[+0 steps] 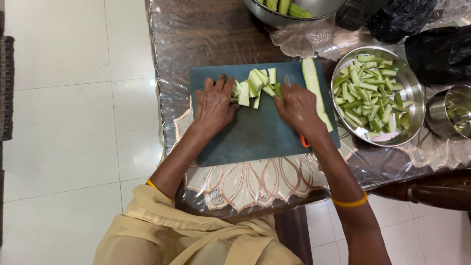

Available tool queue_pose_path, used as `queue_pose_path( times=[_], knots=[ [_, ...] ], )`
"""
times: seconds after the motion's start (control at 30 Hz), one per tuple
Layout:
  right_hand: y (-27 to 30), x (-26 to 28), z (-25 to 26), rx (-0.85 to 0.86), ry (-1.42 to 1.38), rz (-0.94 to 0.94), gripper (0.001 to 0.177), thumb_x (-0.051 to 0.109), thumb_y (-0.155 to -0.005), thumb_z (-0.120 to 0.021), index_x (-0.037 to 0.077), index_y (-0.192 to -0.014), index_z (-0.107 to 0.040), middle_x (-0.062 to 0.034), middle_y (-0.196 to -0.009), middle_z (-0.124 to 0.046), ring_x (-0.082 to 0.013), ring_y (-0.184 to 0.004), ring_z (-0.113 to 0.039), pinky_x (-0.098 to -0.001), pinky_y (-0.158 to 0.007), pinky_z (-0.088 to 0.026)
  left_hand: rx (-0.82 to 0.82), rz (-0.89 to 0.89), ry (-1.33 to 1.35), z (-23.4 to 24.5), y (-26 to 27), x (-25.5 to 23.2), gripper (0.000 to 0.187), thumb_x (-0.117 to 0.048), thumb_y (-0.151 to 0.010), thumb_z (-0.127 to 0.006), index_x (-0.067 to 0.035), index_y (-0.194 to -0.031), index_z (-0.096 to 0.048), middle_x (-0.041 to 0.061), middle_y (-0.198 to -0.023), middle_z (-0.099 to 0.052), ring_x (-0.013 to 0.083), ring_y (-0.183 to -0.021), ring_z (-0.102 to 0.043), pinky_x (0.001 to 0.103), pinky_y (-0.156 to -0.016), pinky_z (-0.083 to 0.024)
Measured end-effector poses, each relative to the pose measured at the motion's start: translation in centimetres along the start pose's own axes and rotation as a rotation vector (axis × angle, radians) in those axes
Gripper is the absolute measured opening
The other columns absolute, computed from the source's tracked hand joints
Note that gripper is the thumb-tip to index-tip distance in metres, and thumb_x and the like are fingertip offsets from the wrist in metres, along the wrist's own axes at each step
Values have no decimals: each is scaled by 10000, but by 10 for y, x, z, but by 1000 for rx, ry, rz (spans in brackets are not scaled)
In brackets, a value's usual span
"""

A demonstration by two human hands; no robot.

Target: The person cuts a cucumber into smaller pieces using a knife on a cutting board, then peels a whole ridge gourd by hand and with a knife.

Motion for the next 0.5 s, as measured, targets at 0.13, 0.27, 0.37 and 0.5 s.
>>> queue_pose_path(
  times=[0.13,0.27,0.37,0.5],
  knots=[
    [-30,-17,-24,102,-180,-82,335,208,-846,-733,-40,-1059,-661,-279,-884,-694,-459,-830,-679,-535,-764,-513,-27,14,39,1,1,5,771,-251,-682,-889,-50,-1361,-583,156,-1427,-565,334,-1153,-544,552,-755,-465],
    [-29,-32,-29,62,-379,-136,483,160,-791,-725,-71,-1207,-647,-275,-864,-699,-424,-804,-684,-504,-743,-514,-59,-5,55,4,4,5,730,-247,-701,-882,-53,-1346,-599,136,-1414,-580,336,-1146,-545,547,-775,-461],
    [-21,-38,-35,87,-449,-216,333,145,-801,-725,-26,-1087,-716,-239,-829,-694,-363,-761,-690,-458,-723,-528,-55,23,94,5,6,9,715,-235,-703,-878,-66,-1343,-607,114,-1402,-590,326,-1151,-549,543,-783,-457],
    [-13,-44,-39,68,-522,-298,253,109,-813,-736,-46,-1009,-694,-161,-785,-701,-243,-693,-679,-391,-651,-516,-87,-9,83,3,8,9,700,-231,-724,-871,-61,-1349,-605,117,-1403,-600,320,-1141,-556,523,-794,-462]
  ],
)
Point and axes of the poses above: each hand's wrist, its own y-axis away from the middle knuckle, its own z-axis out of the back of the hand, x = y × z, the point moved 8 cm from there along -y, towards the middle knuckle
